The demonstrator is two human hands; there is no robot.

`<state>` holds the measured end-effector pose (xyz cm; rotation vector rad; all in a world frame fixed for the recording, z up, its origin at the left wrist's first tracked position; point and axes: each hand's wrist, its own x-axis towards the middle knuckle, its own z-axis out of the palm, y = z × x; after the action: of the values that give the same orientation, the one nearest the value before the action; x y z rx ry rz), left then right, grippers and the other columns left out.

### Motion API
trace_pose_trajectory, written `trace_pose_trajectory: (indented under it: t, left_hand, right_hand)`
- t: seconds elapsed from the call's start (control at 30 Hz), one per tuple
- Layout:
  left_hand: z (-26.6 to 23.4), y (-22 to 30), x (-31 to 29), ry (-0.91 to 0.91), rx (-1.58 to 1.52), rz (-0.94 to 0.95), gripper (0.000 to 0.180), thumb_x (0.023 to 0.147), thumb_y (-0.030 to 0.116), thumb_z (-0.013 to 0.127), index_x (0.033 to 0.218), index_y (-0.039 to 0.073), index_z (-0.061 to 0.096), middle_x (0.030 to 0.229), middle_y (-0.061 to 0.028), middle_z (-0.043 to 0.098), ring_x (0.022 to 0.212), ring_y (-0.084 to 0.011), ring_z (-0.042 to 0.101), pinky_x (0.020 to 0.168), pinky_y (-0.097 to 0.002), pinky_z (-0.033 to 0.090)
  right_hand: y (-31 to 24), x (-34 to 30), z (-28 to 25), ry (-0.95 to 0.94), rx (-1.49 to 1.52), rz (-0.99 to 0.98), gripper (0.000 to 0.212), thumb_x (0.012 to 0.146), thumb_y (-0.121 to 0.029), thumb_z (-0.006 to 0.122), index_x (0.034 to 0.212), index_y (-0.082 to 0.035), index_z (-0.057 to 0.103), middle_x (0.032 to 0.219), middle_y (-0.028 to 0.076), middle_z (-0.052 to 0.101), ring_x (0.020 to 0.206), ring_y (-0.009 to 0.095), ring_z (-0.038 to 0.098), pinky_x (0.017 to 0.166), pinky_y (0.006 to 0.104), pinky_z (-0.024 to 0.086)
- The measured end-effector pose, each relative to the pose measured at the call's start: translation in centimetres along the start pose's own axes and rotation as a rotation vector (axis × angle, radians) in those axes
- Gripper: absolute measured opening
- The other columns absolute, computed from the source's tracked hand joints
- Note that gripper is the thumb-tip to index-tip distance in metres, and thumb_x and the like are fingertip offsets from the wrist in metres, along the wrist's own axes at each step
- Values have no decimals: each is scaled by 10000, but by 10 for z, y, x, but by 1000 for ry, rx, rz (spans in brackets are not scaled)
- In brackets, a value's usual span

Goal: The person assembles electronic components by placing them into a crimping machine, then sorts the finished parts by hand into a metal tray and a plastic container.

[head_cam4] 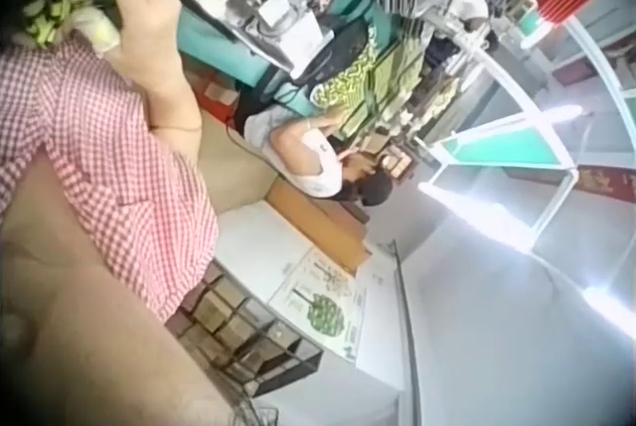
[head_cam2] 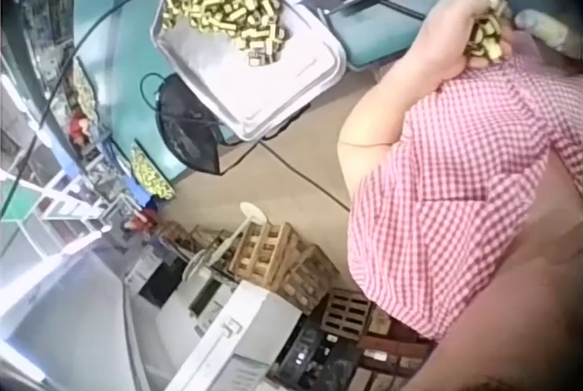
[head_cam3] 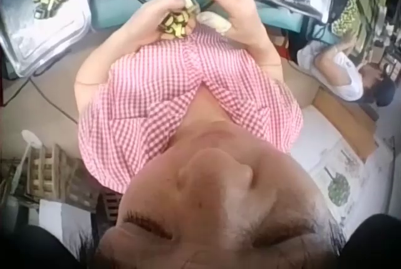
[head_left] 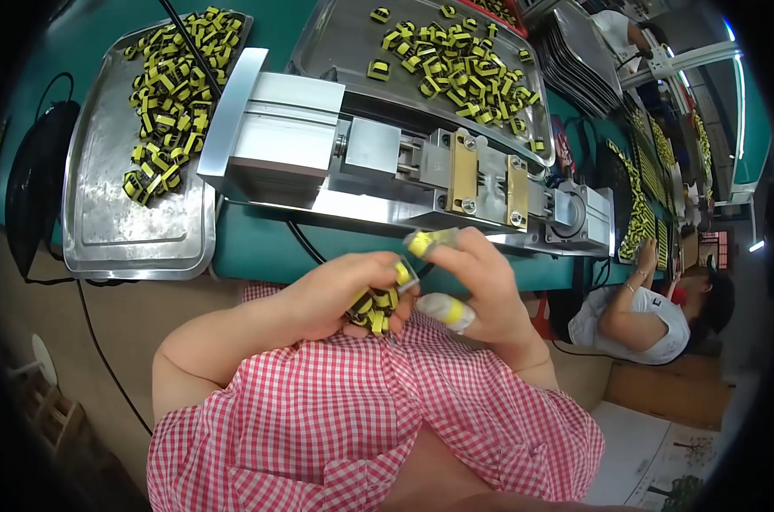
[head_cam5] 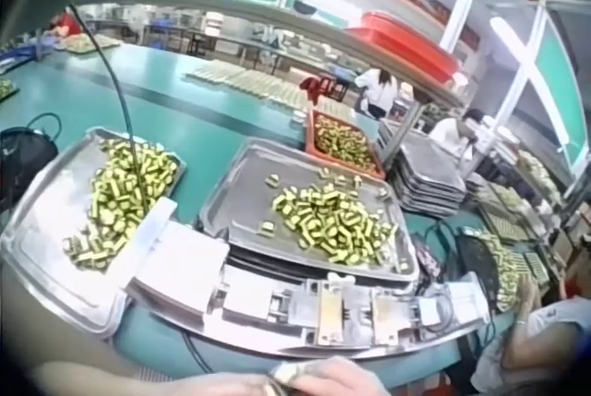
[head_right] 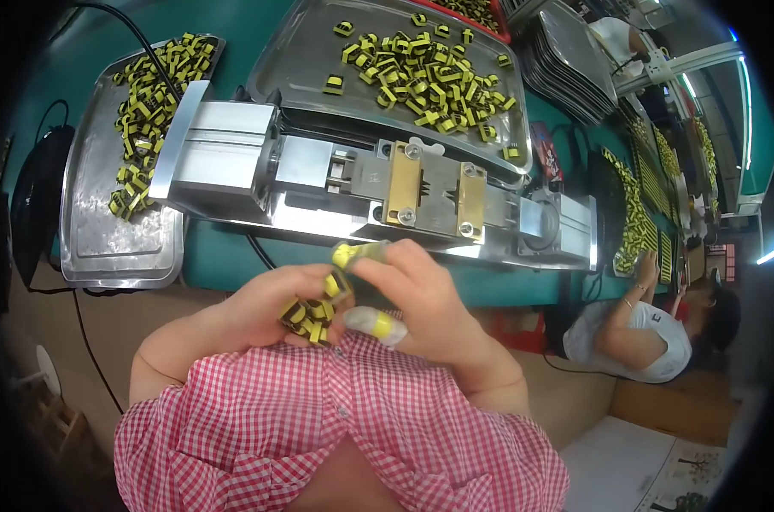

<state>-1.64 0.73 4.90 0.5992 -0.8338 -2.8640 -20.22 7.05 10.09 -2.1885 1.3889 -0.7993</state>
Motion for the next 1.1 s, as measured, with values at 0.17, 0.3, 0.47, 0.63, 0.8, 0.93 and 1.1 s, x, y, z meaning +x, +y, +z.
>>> trace_pose_trajectory:
  t: [0.17, 0.3, 0.47, 0.63, 0.8, 0.93, 1.1]
  left_hand:
    - [12, 8, -6, 82, 257, -86, 263, 885, 222, 443, 1004, -3, 511, 859, -87, 596, 750, -123, 572, 626, -233, 453]
    - [11, 0, -3, 10, 350, -54, 244, 881, 242, 487, 951, 11, 524, 830, -55, 592, 733, -106, 556, 627, -244, 449]
    - [11, -5, -4, 168, 940, 503, 181, 821, 162, 571, 863, 4, 492, 781, -105, 572, 702, -188, 574, 608, -290, 450]
    - [4, -8, 0, 103, 1065, 527, 167, 841, 169, 529, 846, 5, 502, 770, -109, 545, 698, -229, 555, 608, -314, 434]
    - [3, -11, 3, 70, 1046, 560, 220, 863, 217, 489, 783, 12, 510, 728, -124, 516, 688, -291, 528, 603, -367, 416]
    - [5, -11, 3, 78, 1079, 549, 206, 865, 199, 479, 783, 12, 510, 737, -127, 514, 693, -298, 525, 604, -372, 416]
    - [4, -9, 5, 63, 854, 356, 203, 865, 190, 479, 803, 5, 534, 737, -101, 520, 675, -227, 529, 621, -321, 424]
  right_hand:
    - [3, -4, 5, -61, 8, -30, 410, 670, -192, 707, 1007, -17, 553, 878, 108, 552, 751, 271, 520, 638, 331, 442]
    - [5, -7, 3, -37, 87, 0, 387, 628, -205, 740, 947, -47, 588, 786, 73, 572, 678, 252, 523, 595, 333, 431]
    - [9, -12, -1, -74, 138, 111, 347, 628, -246, 752, 864, -49, 591, 717, 72, 567, 645, 239, 534, 558, 312, 415]
    - [12, -12, 4, -51, 168, 37, 245, 725, -254, 655, 752, -23, 577, 642, 84, 538, 561, 247, 517, 514, 303, 404]
    - [8, -14, 5, -47, 68, 64, 147, 728, -167, 610, 722, -26, 571, 632, 85, 540, 563, 262, 525, 508, 308, 409]
    - [4, -14, 7, -47, -24, 77, 91, 678, -93, 624, 721, -29, 575, 638, 84, 543, 574, 273, 535, 504, 318, 410]
    - [1, -15, 11, 93, -33, 160, 238, 695, -107, 663, 898, -10, 587, 738, 112, 594, 624, 266, 579, 564, 321, 457]
